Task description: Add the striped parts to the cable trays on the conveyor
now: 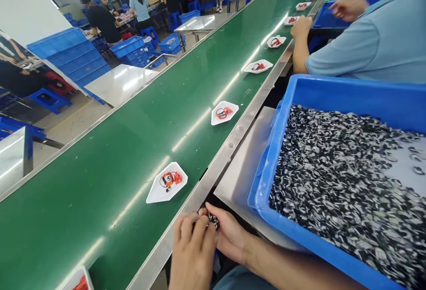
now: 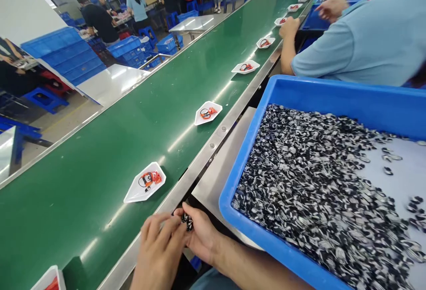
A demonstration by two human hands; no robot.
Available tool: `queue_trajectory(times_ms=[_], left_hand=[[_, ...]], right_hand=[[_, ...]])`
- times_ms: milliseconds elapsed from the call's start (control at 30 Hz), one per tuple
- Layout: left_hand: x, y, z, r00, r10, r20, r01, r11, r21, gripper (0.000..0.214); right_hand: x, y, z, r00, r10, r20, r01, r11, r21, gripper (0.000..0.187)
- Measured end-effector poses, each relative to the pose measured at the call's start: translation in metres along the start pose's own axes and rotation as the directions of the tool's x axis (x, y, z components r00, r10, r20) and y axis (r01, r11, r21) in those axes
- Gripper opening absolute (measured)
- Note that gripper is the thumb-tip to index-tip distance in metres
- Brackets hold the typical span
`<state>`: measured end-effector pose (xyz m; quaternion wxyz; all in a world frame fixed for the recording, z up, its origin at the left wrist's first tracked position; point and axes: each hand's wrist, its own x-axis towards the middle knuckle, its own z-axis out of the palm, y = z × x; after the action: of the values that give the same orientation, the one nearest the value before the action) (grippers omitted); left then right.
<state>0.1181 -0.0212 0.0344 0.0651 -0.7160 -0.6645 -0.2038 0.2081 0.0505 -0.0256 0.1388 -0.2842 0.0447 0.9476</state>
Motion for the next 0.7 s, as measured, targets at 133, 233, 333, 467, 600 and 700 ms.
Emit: queue_trajectory(times_ms=[133, 233, 333, 467, 600, 700], left_hand=[[-0.011, 0.02, 0.029, 1.0, -0.014, -0.01, 0.014, 0.998, 0.06, 0.038], [-0.015, 0.019, 0.032, 1.0, 0.005, -0.025, -0.003, 0.996, 0.087, 0.038], [-0.015, 0.02, 0.028, 0.999, 0.004, -0.037, -0.001, 0.995, 0.099, 0.037], [-0.012, 0.02, 0.024, 0.999, -0.015, -0.03, 0.019, 0.99, 0.141, 0.038], [-0.02, 0.016, 0.026, 0.995, 0.021, -0.102, -0.01, 0.994, 0.108, 0.041], [-0.029, 0.01, 0.045, 0.965, 0.054, -0.258, -0.05, 0.999, 0.021, 0.032]], right_hand=[[0.0, 0.001, -0.005, 0.979, 0.188, 0.085, -0.202, 0.956, 0.214, 0.021], [0.0, 0.0, -0.006, 0.958, 0.256, 0.129, -0.283, 0.913, 0.294, 0.02], [-0.002, -0.001, -0.004, 0.954, 0.266, 0.14, -0.298, 0.902, 0.313, 0.017], [-0.007, 0.0, 0.004, 0.976, 0.2, 0.09, -0.215, 0.952, 0.22, 0.016], [-0.006, 0.004, 0.004, 0.976, 0.205, 0.077, -0.217, 0.952, 0.217, 0.016], [-0.002, 0.002, -0.001, 0.97, 0.231, 0.08, -0.243, 0.937, 0.249, 0.016]])
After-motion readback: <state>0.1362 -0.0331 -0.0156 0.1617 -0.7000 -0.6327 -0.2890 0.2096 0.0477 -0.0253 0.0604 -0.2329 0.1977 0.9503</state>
